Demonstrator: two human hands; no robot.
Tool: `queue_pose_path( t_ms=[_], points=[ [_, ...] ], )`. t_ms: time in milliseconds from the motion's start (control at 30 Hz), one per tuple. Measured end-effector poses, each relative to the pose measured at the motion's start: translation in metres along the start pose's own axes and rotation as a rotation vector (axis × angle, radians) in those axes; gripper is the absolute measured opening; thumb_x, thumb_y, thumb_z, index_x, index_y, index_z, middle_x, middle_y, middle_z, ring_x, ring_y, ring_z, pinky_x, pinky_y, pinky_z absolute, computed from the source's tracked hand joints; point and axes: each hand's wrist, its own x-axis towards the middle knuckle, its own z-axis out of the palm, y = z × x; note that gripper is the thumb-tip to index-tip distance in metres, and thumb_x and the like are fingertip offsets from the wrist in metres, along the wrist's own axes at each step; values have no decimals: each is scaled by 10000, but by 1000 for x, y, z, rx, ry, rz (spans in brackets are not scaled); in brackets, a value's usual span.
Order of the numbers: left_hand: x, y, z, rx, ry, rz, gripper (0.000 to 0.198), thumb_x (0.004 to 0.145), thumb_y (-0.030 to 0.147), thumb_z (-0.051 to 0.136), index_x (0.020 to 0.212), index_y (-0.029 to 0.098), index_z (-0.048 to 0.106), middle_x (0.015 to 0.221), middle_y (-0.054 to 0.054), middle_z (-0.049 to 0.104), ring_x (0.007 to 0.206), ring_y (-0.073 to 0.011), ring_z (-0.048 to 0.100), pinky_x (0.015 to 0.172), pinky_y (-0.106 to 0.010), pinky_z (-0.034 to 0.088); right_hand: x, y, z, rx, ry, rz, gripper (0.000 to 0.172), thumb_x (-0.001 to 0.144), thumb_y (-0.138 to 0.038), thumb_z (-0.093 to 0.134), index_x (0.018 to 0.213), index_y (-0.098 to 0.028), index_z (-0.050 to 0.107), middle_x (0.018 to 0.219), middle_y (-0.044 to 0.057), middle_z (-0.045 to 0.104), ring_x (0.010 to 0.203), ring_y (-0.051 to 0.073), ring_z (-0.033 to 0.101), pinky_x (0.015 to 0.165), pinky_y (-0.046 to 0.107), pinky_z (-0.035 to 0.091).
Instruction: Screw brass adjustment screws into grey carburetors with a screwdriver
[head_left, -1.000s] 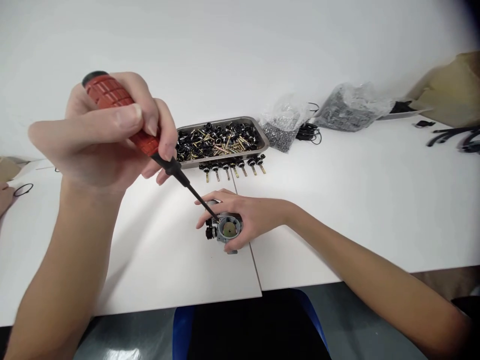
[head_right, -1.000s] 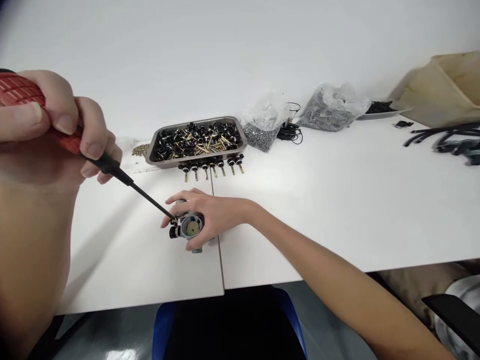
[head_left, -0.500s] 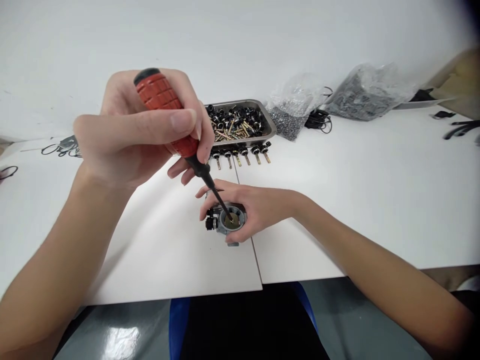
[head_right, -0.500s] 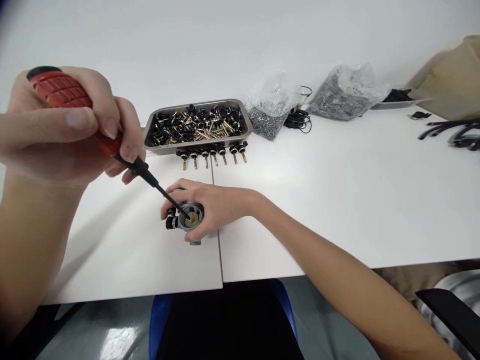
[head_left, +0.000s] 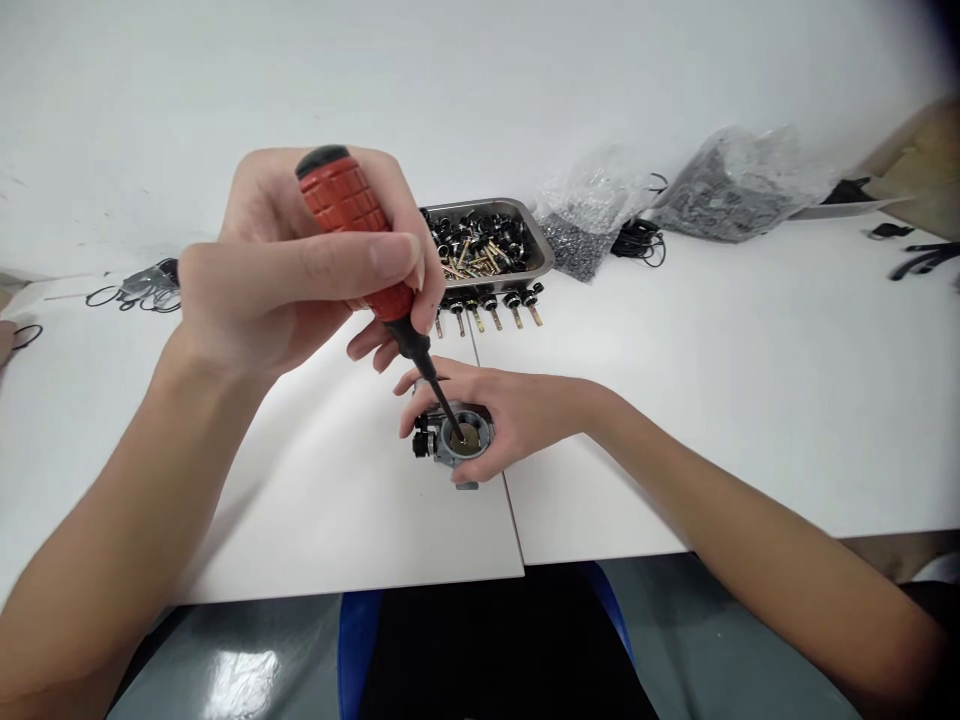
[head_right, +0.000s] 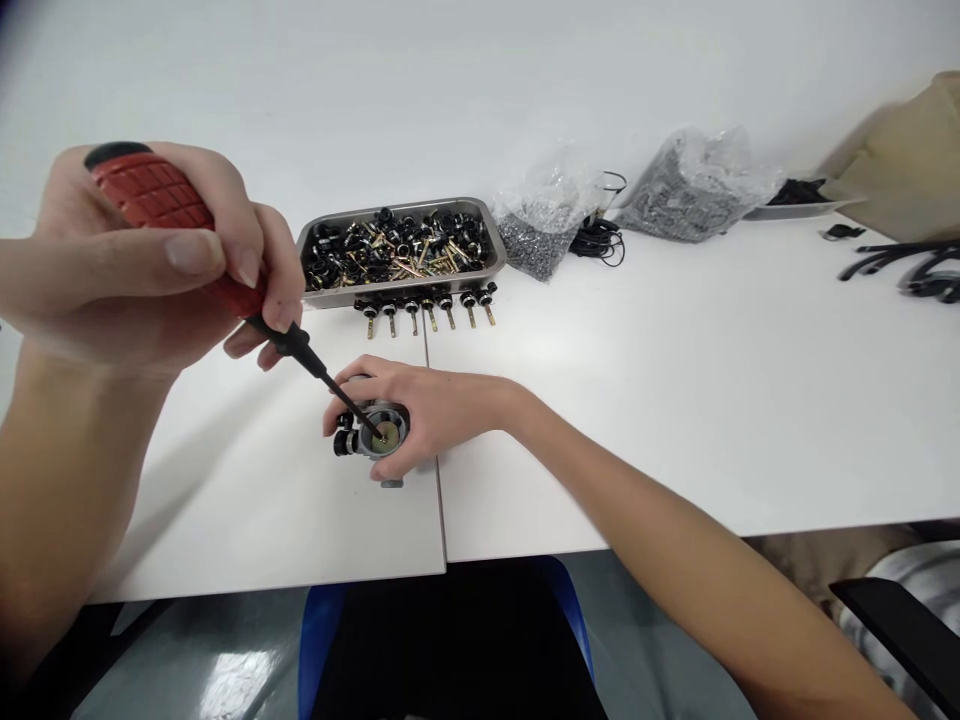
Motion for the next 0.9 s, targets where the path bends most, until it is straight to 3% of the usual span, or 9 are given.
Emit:
queue_pose_path(
  t_ms=[133, 200, 300, 500, 600, 700, 800, 900],
  points=[
    [-9, 6, 16, -154, 201, -152, 531, 934, 120, 91, 856, 83, 615, 727, -93, 564, 777, -333, 728, 414, -328, 535, 0, 1, 0, -11, 6, -25, 474, 757, -257, 740, 1206, -270, 588, 1351, 46, 408, 1130, 197, 518, 959, 294, 471],
    [-14, 13, 27, -183, 260, -188, 508, 946, 152, 121, 954, 102, 627, 810, -116, 598, 841, -354, 725, 412, -335, 541, 0, 1, 0, -2, 2, -34, 476, 761, -264, 736, 1212, -271, 584, 1329, 46, 429, 1132, 201, 520, 959, 304, 473],
    [-16, 25, 41, -112, 233, -198, 450, 916, 52, 210, 1079, 93, 627, 925, -144, 643, 894, -364, 720, 454, -340, 574, 0, -1, -1, 3, -5, -23, 479, 765, -284, 737, 1217, -272, 580, 1362, 48, 409, 1181, 214, 501, 984, 322, 463],
    [-7, 48, 50, -22, 213, -211, 599, 877, -18, 152, 1258, 165, 576, 1073, -99, 649, 1003, -334, 696, 522, -320, 601, 1, -8, -1, -3, -15, -19, 455, 762, -271, 742, 1190, -261, 588, 1392, 46, 389, 1199, 197, 500, 1047, 325, 427],
    [-12, 51, 52, 205, 125, -101, 500, 801, -116, 353, 1127, 117, 652, 1058, -89, 670, 1026, -311, 696, 581, -289, 625, 0, -7, -2, 5, -26, -19, 480, 765, -305, 748, 1213, -264, 582, 1416, 49, 370, 1248, 211, 471, 1057, 332, 420],
    [-20, 48, 57, 427, 28, 98, 422, 663, -195, 515, 930, 67, 711, 974, -92, 684, 954, -282, 714, 545, -231, 616, -4, -7, -9, 63, -66, -12, 593, 749, -344, 771, 1294, -277, 546, 1479, 48, 321, 1316, 234, 415, 1018, 305, 450],
    [-22, 41, 63, 448, 0, 251, 370, 647, -143, 616, 916, 86, 726, 929, -82, 686, 854, -253, 723, 505, -238, 606, -8, -7, -18, 150, -111, -17, 680, 764, -347, 770, 1376, -258, 488, 1488, 70, 360, 1262, 240, 473, 931, 280, 492],
    [-20, 37, 67, 433, 22, 314, 378, 626, -87, 698, 926, 139, 732, 887, -36, 691, 779, -198, 722, 493, -200, 583, -10, -8, -25, 228, -114, -31, 646, 805, -332, 738, 1386, -225, 479, 1420, 89, 466, 1192, 231, 529, 898, 282, 500]
  ],
)
